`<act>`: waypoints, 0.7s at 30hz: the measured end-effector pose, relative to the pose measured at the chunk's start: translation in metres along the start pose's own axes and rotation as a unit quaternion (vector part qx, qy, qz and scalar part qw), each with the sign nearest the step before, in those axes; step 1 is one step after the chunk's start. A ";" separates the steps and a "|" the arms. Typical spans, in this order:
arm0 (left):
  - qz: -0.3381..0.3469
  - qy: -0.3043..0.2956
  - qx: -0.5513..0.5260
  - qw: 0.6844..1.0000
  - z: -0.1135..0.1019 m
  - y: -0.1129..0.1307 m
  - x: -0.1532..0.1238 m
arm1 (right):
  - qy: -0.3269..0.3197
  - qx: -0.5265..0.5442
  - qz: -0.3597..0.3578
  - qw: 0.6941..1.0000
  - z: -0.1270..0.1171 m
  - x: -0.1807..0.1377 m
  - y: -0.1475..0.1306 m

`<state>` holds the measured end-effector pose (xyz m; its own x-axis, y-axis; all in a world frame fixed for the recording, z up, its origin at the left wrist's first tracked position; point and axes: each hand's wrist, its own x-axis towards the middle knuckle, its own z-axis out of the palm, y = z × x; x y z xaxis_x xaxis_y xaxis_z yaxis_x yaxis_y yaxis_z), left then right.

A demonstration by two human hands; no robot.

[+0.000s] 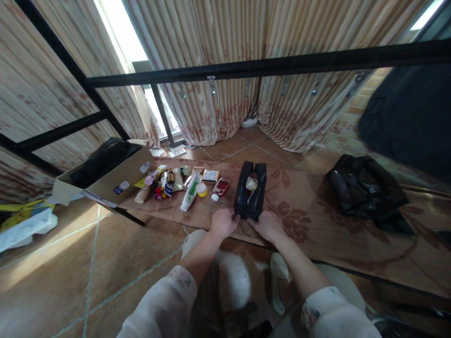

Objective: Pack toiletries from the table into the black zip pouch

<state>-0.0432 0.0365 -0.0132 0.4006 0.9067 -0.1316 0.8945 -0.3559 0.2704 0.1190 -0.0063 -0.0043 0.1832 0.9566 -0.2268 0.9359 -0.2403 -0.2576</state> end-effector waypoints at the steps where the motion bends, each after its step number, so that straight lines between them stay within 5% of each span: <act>1: -0.005 0.001 0.000 1.000 0.000 -0.001 0.000 | -0.004 -0.004 0.005 1.000 -0.001 0.000 0.000; 21: -0.008 -0.008 -0.038 0.999 0.001 -0.006 0.005 | -0.025 -0.017 -0.006 1.000 0.000 0.002 0.001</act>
<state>-0.0460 0.0427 -0.0162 0.3906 0.9082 -0.1506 0.8831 -0.3234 0.3399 0.1204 -0.0052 -0.0052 0.1569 0.9496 -0.2712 0.9479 -0.2219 -0.2286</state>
